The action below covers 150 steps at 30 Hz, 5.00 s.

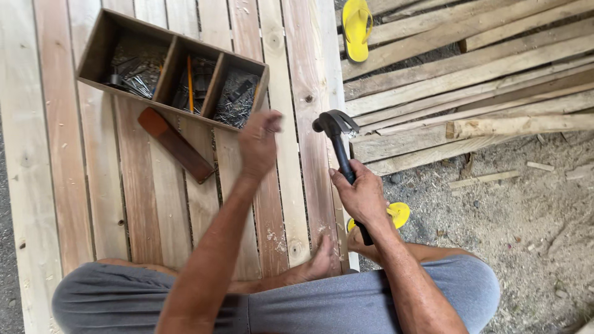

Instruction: The person sits cross-legged on a wooden slatted bench and hammers nails into the planks, taking nails one at a time from a divided wooden box of hardware. They position each nail on the wood and drive it in with a claw hammer, repeating across the bench surface.

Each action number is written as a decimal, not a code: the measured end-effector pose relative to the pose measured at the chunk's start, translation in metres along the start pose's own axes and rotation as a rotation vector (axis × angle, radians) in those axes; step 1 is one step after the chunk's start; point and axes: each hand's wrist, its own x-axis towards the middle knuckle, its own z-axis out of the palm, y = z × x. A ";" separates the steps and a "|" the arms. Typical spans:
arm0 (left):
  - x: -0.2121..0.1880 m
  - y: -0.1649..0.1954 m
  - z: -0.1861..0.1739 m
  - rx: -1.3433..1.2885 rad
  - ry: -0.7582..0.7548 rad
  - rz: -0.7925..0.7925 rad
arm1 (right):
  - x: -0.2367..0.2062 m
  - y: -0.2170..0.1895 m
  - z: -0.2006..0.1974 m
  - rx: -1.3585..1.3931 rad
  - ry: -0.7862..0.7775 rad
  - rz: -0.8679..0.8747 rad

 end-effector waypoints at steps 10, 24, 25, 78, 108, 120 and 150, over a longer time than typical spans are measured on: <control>-0.051 -0.032 0.068 0.287 -0.053 -0.161 | 0.000 0.045 -0.002 -0.059 0.004 0.058; -0.056 -0.043 0.075 0.502 -0.165 -0.071 | -0.010 0.028 -0.013 -0.009 0.014 -0.073; -0.056 -0.043 0.075 0.518 -0.179 -0.059 | -0.012 0.027 -0.013 0.000 0.016 -0.096; -0.056 -0.045 0.067 0.401 -0.132 -0.138 | 0.001 0.029 0.011 -0.123 0.023 -0.026; -0.049 -0.036 0.060 0.090 0.071 -0.322 | 0.006 0.030 0.008 -0.086 -0.008 0.001; -0.051 -0.033 0.067 0.484 -0.156 -0.107 | 0.004 0.022 0.006 -0.117 -0.005 -0.040; -0.051 -0.042 0.070 0.575 -0.199 -0.010 | 0.007 0.039 0.014 -0.128 0.003 -0.102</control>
